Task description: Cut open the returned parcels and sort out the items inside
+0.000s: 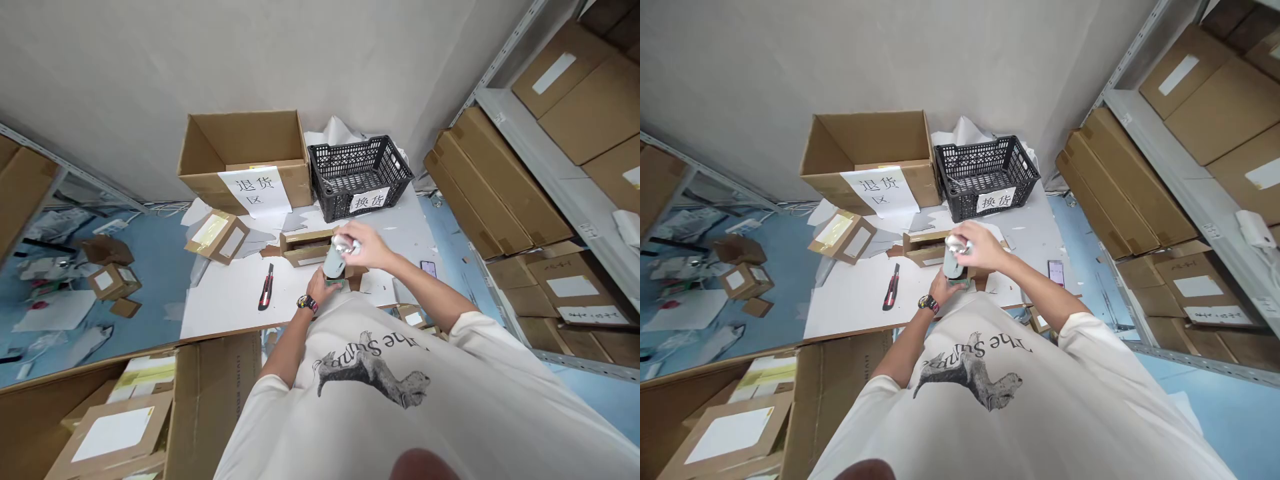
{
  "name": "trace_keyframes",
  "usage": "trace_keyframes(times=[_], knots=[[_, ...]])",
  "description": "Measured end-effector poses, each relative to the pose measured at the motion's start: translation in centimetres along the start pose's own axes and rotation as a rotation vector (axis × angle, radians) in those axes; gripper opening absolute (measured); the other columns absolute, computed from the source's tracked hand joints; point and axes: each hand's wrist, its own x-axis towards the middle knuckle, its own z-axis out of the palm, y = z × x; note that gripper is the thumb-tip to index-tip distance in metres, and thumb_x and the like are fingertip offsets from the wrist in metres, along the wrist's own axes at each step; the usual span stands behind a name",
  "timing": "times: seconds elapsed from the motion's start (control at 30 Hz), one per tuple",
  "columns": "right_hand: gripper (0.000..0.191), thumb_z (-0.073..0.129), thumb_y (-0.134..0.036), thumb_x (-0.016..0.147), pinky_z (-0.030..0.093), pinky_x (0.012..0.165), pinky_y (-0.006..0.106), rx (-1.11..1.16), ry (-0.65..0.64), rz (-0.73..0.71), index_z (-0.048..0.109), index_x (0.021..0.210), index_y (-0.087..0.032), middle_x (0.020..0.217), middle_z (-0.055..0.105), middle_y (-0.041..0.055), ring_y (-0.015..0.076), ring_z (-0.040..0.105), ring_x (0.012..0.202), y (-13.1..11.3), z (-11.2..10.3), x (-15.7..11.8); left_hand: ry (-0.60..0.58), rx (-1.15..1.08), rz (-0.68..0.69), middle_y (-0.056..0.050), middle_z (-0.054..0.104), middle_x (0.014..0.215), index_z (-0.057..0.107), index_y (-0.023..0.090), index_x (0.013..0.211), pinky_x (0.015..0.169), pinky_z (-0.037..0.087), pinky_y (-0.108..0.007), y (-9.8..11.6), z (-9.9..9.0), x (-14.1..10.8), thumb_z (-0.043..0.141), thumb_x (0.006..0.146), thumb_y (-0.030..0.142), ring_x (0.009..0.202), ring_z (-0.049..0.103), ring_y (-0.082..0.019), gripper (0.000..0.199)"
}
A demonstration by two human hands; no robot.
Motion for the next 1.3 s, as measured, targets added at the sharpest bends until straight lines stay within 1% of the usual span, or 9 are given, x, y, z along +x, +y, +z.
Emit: trace_keyframes(times=[0.13,0.27,0.47,0.6,0.7,0.87,1.0,1.13,1.3], knots=[[0.044,0.080,-0.041,0.089,0.057,0.103,0.047,0.314,0.369,0.175,0.080,0.130,-0.026,0.120,0.077,0.0082,0.0320,0.068,0.113,-1.1,-4.1,0.0,0.074,0.010,0.123,-0.024,0.066,0.155,0.064,0.018,0.147,0.129,0.044,-0.068,2.5,-2.0,-1.1,0.085,0.089,0.064,0.152,0.056,-0.046,0.076],[0.045,0.085,-0.049,0.084,0.061,0.094,0.045,0.567,0.396,0.339,0.083,0.124,-0.027,0.121,0.081,0.0065,0.0310,0.071,0.109,-1.1,-4.1,-0.6,0.304,-0.287,-0.007,-0.023,0.065,0.158,0.066,0.021,0.152,0.123,0.053,-0.063,6.1,-5.6,-2.1,0.058,0.105,0.074,0.151,0.059,-0.043,0.071],[0.043,0.087,-0.049,0.083,0.056,0.111,0.047,0.657,0.374,0.346,0.083,0.119,-0.027,0.126,0.082,0.0056,0.0306,0.070,0.122,-1.7,-0.9,0.4,-0.437,-1.172,-0.349,-0.022,0.080,0.128,0.070,0.018,0.147,0.088,0.070,-0.053,11.6,-8.5,-2.2,0.062,0.097,0.090,0.116,0.080,-0.039,0.087],[0.049,0.086,-0.061,0.086,0.060,0.103,0.042,0.790,0.510,0.405,0.076,0.120,-0.028,0.121,0.080,0.0044,0.0270,0.072,0.113,-2.5,1.5,1.1,-0.611,-1.335,-0.397,-0.024,0.079,0.129,0.071,0.016,0.146,0.098,0.068,-0.059,14.6,-7.8,-2.8,0.056,0.099,0.091,0.128,0.076,-0.044,0.090],[0.065,0.089,-0.065,0.085,0.063,0.097,0.039,0.872,0.533,0.447,0.069,0.137,-0.032,0.124,0.078,0.0041,0.0259,0.072,0.112,-3.4,2.9,1.4,-0.491,-1.364,-0.418,-0.022,0.079,0.122,0.071,0.015,0.145,0.094,0.069,-0.052,16.0,-7.2,-2.8,0.053,0.100,0.091,0.114,0.080,-0.037,0.089],[0.073,0.101,-0.060,0.073,0.067,0.091,0.040,1.060,0.463,0.523,0.065,0.129,-0.029,0.125,0.081,0.0063,0.0278,0.076,0.110,-5.2,3.8,1.5,-0.026,-1.188,-0.243,-0.014,0.077,0.134,0.063,0.028,0.154,0.088,0.070,-0.043,16.9,-7.2,-2.7,0.081,0.096,0.073,0.107,0.078,-0.029,0.076],[0.060,0.090,-0.066,0.086,0.068,0.085,0.040,1.136,0.340,0.453,0.065,0.126,-0.028,0.122,0.083,0.0086,0.0289,0.078,0.108,-5.9,3.8,1.2,-0.187,-1.255,-0.314,-0.018,0.077,0.133,0.067,0.024,0.149,0.074,0.069,-0.041,17.3,-7.2,-3.0,0.063,0.101,0.086,0.101,0.079,-0.030,0.079],[0.064,0.101,-0.061,0.073,0.064,0.075,0.032,1.043,0.378,0.488,0.066,0.115,-0.026,0.111,0.081,0.0046,0.0254,0.075,0.098,-5.7,3.7,0.8,0.032,-1.212,-0.213,-0.014,0.074,0.143,0.057,0.032,0.162,0.080,0.070,-0.040,17.8,-7.1,-3.3,0.078,0.098,0.074,0.110,0.079,-0.029,0.080],[0.062,0.098,-0.063,0.077,0.062,0.073,0.030,1.097,0.358,0.484,0.069,0.116,-0.025,0.111,0.080,0.0049,0.0238,0.074,0.096,-5.9,3.5,0.8,-0.051,-1.157,-0.220,-0.017,0.073,0.146,0.057,0.028,0.163,0.086,0.070,-0.046,18.2,-7.4,-3.5,0.065,0.100,0.086,0.118,0.078,-0.035,0.085]])
